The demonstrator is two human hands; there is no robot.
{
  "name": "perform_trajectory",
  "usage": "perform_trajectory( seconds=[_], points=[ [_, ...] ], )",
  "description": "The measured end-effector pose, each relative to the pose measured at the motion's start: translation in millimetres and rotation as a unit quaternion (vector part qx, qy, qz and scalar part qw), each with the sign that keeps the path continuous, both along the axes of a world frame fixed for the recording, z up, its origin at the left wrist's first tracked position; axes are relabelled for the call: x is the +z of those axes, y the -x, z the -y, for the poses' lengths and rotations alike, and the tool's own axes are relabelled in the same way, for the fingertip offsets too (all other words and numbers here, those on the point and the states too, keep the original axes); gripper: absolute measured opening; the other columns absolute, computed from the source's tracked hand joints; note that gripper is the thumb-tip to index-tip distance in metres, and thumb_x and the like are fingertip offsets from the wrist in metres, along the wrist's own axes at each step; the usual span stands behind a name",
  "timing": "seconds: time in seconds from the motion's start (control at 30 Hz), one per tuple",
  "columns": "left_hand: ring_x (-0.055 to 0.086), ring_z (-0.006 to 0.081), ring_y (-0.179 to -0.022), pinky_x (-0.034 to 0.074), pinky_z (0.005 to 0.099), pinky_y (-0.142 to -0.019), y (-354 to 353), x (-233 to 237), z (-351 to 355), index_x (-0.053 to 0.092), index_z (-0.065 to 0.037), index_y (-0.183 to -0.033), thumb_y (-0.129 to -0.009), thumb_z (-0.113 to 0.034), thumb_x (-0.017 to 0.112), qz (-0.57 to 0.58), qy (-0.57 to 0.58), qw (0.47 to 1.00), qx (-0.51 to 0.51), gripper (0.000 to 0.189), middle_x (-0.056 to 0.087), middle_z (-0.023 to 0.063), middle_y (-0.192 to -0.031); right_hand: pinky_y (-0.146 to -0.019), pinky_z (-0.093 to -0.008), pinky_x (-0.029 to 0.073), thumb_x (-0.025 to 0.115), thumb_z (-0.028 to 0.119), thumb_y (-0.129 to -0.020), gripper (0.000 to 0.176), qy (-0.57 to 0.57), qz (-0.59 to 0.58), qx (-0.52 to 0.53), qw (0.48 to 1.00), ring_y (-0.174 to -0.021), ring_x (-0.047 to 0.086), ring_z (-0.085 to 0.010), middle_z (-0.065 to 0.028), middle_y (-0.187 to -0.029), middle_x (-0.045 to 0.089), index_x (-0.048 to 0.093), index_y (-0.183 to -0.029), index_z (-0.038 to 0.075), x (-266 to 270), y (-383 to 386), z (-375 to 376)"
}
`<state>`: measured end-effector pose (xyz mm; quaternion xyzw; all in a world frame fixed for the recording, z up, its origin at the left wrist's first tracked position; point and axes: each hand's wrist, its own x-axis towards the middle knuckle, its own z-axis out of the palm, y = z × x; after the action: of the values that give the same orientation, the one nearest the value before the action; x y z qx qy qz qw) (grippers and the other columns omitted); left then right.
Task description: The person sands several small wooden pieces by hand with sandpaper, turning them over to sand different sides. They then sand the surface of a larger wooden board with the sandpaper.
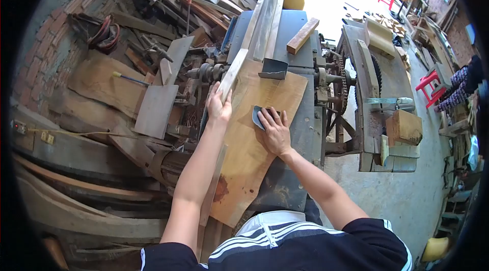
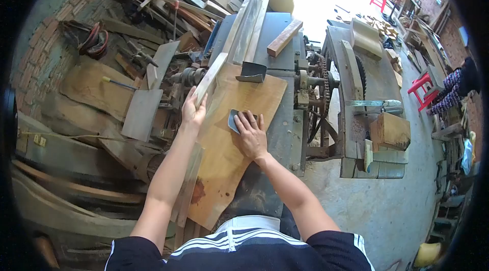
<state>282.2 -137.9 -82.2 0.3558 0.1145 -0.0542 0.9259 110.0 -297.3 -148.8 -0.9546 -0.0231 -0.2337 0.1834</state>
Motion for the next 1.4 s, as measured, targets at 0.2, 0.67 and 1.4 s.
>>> perform_trajectory(
  seconds=[0.2,0.67,1.4],
  points=[
    [0.063,0.0303,-0.115,0.051,0.0424,-0.101,-66,-32,63,0.056,0.000,-0.132,-0.093,0.000,0.061,0.035,-0.286,0.956,0.051,0.040,0.061,0.0159,-0.128,-0.121,-0.0565,0.019,0.065,0.033,-0.088,0.057,-0.029,-0.012,-0.007,0.999,-0.142,0.043,-0.0287,-0.0053,-0.148,0.053,0.056,-0.141,0.014,10,-1,-1],
    [0.065,0.0180,-0.085,0.050,0.0344,-0.079,-153,-45,79,0.070,0.005,-0.115,-0.096,-0.028,0.067,0.119,-0.518,0.842,-0.096,0.038,0.072,0.0096,-0.093,-0.121,-0.0543,0.020,0.063,0.032,-0.090,0.055,-0.035,-0.032,-0.006,0.999,-0.142,0.043,-0.0284,-0.0038,-0.149,0.053,0.056,-0.141,0.015,18,-1,0],
    [0.047,0.0325,-0.132,0.035,0.0422,-0.112,274,30,-210,0.059,-0.008,-0.137,-0.098,-0.020,0.061,0.128,-0.826,0.548,0.026,0.041,0.051,0.0155,-0.143,-0.122,-0.0533,0.017,0.058,0.023,-0.090,0.059,0.027,-0.040,0.005,0.999,-0.145,0.037,-0.0284,-0.0023,-0.155,0.044,0.049,-0.148,0.018,1,-4,-4]
  ],
)
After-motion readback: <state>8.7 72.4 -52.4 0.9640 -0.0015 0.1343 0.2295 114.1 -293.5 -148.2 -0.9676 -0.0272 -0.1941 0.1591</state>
